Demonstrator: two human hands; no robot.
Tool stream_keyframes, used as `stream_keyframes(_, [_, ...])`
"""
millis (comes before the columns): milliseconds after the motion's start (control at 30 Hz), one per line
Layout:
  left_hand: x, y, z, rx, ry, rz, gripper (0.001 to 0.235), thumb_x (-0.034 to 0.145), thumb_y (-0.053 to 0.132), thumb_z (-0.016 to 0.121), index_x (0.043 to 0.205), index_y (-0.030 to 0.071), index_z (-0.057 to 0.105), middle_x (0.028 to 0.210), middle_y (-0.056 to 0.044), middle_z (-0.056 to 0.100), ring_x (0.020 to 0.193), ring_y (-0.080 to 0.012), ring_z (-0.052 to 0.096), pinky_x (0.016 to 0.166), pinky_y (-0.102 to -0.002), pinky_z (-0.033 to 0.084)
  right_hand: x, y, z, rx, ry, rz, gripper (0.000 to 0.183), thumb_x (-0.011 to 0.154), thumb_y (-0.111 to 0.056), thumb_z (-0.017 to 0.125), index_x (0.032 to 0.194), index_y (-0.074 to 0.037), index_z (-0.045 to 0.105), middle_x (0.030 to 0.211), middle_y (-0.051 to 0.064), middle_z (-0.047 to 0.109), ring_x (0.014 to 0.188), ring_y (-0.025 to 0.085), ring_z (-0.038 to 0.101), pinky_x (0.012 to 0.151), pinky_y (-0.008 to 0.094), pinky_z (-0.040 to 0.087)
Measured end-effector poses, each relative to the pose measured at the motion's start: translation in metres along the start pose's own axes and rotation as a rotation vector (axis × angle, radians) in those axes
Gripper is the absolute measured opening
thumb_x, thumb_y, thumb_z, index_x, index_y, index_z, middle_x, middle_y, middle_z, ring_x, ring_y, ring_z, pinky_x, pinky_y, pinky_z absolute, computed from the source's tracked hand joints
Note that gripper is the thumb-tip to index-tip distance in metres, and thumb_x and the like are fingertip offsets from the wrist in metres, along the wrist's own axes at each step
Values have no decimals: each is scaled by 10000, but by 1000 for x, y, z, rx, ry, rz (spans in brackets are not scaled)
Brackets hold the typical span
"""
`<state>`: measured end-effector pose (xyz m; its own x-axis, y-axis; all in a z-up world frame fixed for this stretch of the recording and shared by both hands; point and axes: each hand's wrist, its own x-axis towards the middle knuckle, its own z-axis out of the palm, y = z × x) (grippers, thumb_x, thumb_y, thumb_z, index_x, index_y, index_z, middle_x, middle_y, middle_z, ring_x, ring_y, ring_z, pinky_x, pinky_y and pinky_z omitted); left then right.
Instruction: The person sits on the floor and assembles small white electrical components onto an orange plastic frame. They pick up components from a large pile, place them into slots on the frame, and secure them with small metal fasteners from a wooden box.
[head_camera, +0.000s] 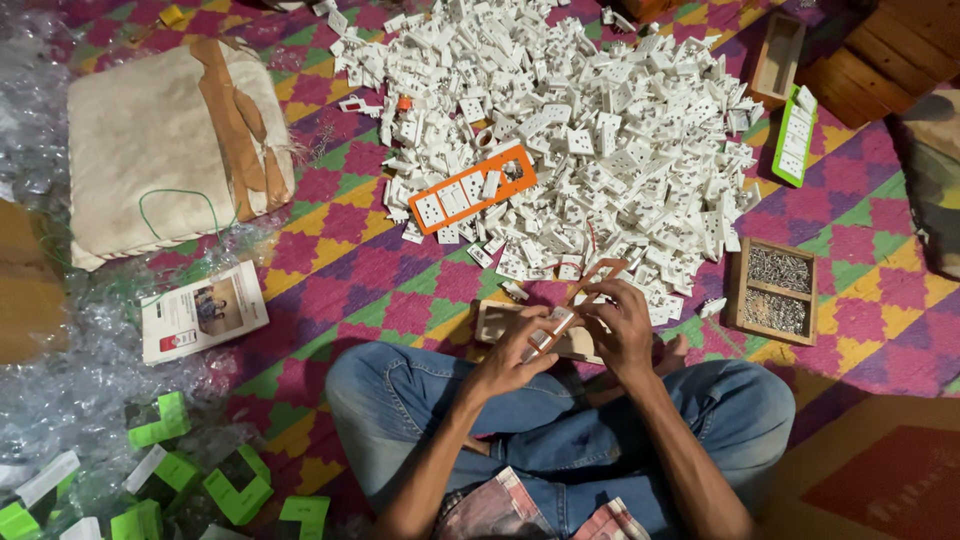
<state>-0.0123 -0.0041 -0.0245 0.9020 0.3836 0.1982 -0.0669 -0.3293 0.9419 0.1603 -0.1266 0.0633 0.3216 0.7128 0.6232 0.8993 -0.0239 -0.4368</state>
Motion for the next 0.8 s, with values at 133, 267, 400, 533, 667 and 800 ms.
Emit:
stream_keyframes(133, [0,2,2,-111,14,-83,453,901,206,740,1313,121,571,1534,-154,472,1438,-324,473,1110,-437,434,-4,3,0,-16,10,15,296,692,-37,851,956,-105,738,1173,78,684,1151,325,618,958,442,508])
stream_keyframes(267, [0,3,1,-116,69,-18,425,911,172,745,1302,94,598,1502,-154,533,1429,-324,504,1149,-424,406,-5,7,-2,-57,58,68,286,696,-68,867,957,-104,757,1145,89,680,1097,319,614,926,446,491])
stream_keyframes(400, [1,7,-1,-141,56,-15,426,900,164,749,1297,84,618,1474,-147,562,1406,-310,530,1127,-413,429,-2,8,-4,-69,136,157,245,757,-105,886,954,-82,743,1103,97,666,1075,318,611,913,442,468])
stream_keyframes(533, [0,12,3,-187,42,-56,404,922,184,736,1299,98,618,1468,-118,572,1373,-263,563,1104,-398,472,-3,6,-7,-19,122,182,220,797,-92,870,988,-83,761,1082,95,684,1047,298,616,901,419,472])
stream_keyframes(667, [2,8,4,-306,73,-227,421,910,201,701,1312,119,610,1469,-96,552,1228,-241,594,1016,-384,515,-1,10,-7,-16,140,182,178,829,-63,858,975,-77,757,1059,97,698,1008,296,620,884,407,465])
stream_keyframes(800, [0,-3,1,-407,179,-220,450,945,159,681,1379,90,587,1489,-114,506,1294,-214,555,1032,-360,492,-4,27,-19,-62,180,197,168,898,-12,809,1042,-51,730,1104,109,701,1052,292,634,933,405,483])
